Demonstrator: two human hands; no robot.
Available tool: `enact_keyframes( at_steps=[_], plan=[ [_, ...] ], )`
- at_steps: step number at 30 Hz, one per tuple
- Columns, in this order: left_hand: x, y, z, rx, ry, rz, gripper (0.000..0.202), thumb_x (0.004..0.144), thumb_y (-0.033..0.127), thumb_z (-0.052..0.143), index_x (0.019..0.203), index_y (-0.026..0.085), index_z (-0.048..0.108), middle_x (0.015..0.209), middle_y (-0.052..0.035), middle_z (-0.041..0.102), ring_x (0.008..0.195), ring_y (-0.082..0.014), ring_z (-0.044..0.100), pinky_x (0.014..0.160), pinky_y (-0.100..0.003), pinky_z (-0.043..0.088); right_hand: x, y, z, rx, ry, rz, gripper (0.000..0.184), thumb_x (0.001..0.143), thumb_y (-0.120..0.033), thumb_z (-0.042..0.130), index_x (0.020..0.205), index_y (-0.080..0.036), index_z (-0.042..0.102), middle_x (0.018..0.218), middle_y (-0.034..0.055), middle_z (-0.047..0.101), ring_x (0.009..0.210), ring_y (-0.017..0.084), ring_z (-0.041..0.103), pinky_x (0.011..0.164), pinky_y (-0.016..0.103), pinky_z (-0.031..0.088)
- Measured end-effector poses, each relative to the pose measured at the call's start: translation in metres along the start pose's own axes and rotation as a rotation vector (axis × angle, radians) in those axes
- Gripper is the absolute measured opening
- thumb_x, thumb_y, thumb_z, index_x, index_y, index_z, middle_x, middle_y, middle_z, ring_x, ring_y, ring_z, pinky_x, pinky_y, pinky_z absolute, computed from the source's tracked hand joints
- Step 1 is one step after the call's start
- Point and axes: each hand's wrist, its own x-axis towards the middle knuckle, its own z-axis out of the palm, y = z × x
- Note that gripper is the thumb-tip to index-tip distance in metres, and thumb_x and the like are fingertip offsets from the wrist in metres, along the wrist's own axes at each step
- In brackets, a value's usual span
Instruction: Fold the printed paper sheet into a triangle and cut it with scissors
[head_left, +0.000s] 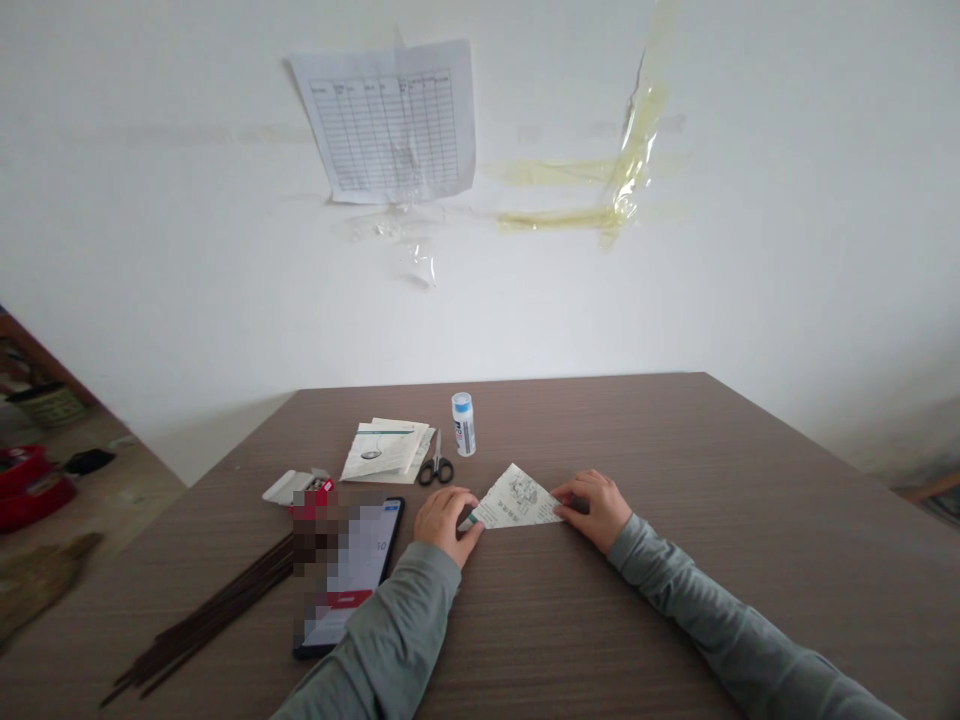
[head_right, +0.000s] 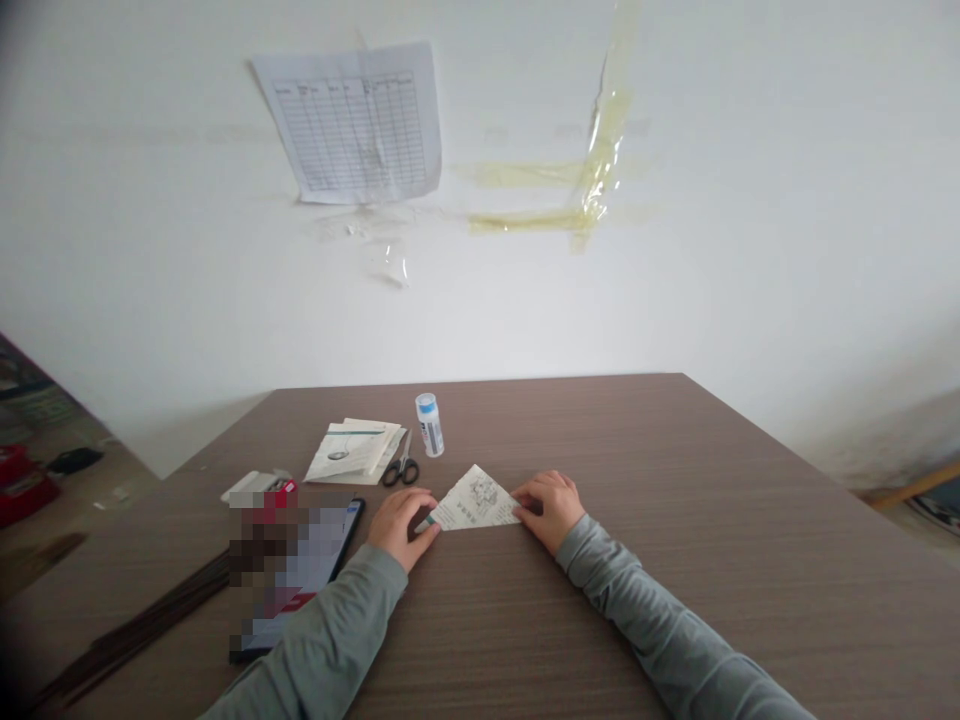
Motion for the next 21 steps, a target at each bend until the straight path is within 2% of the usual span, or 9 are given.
enact_keyframes(
  at_steps=[4, 10, 15, 18, 21],
  plan=[
    [0.002, 0.003, -0.001, -0.029, -0.004, 0.002, 0.028, 0.088, 0.013, 0.096, 0.109, 0.031, 0.095, 0.134, -0.0101, 0.101, 0.134, -0.039, 0.095, 0.119, -0.053, 0.076, 0.001, -0.001, 0.001, 0.013, -0.011, 0.023, 0.015, 0.099, -0.025, 0.095, 0.109, -0.033, 0.102, 0.101, 0.0069, 0.097, 0.108, 0.036, 0.092, 0.116, 0.057, 0.07],
    [0.003, 0.005, -0.003, -0.038, -0.013, -0.014, 0.024, 0.087, 0.013, 0.095, 0.103, 0.031, 0.091, 0.134, -0.0095, 0.101, 0.134, -0.0391, 0.094, 0.12, -0.055, 0.075, 0.0, -0.002, -0.001, 0.024, -0.018, 0.044, 0.018, 0.097, -0.025, 0.098, 0.112, -0.034, 0.101, 0.097, 0.0048, 0.095, 0.108, 0.036, 0.091, 0.117, 0.058, 0.069],
    [0.002, 0.014, -0.006, -0.025, -0.026, -0.027, 0.024, 0.089, 0.011, 0.094, 0.102, 0.03, 0.09, 0.136, -0.01, 0.1, 0.136, -0.0391, 0.094, 0.121, -0.055, 0.074, 0.0, -0.001, 0.009, 0.054, 0.03, 0.025, 0.009, 0.097, -0.023, 0.095, 0.099, -0.032, 0.096, 0.101, 0.0062, 0.094, 0.109, 0.035, 0.089, 0.117, 0.056, 0.068],
    [-0.001, 0.021, -0.008, -0.015, 0.003, -0.026, 0.024, 0.091, 0.009, 0.091, 0.1, 0.03, 0.088, 0.135, -0.0093, 0.1, 0.136, -0.0379, 0.093, 0.121, -0.054, 0.073, 0.0, 0.001, 0.021, 0.059, 0.095, 0.036, 0.008, 0.096, -0.023, 0.092, 0.096, -0.031, 0.093, 0.099, 0.0056, 0.095, 0.106, 0.034, 0.089, 0.124, 0.061, 0.066],
    [-0.003, 0.026, -0.01, -0.013, 0.031, -0.009, 0.023, 0.093, 0.008, 0.088, 0.099, 0.03, 0.086, 0.134, -0.0091, 0.1, 0.135, -0.0374, 0.093, 0.121, -0.054, 0.072, 0.0, 0.004, 0.03, 0.078, 0.086, 0.039, 0.019, 0.093, -0.025, 0.093, 0.111, -0.031, 0.098, 0.103, 0.0066, 0.096, 0.108, 0.036, 0.091, 0.132, 0.07, 0.064]
  ],
)
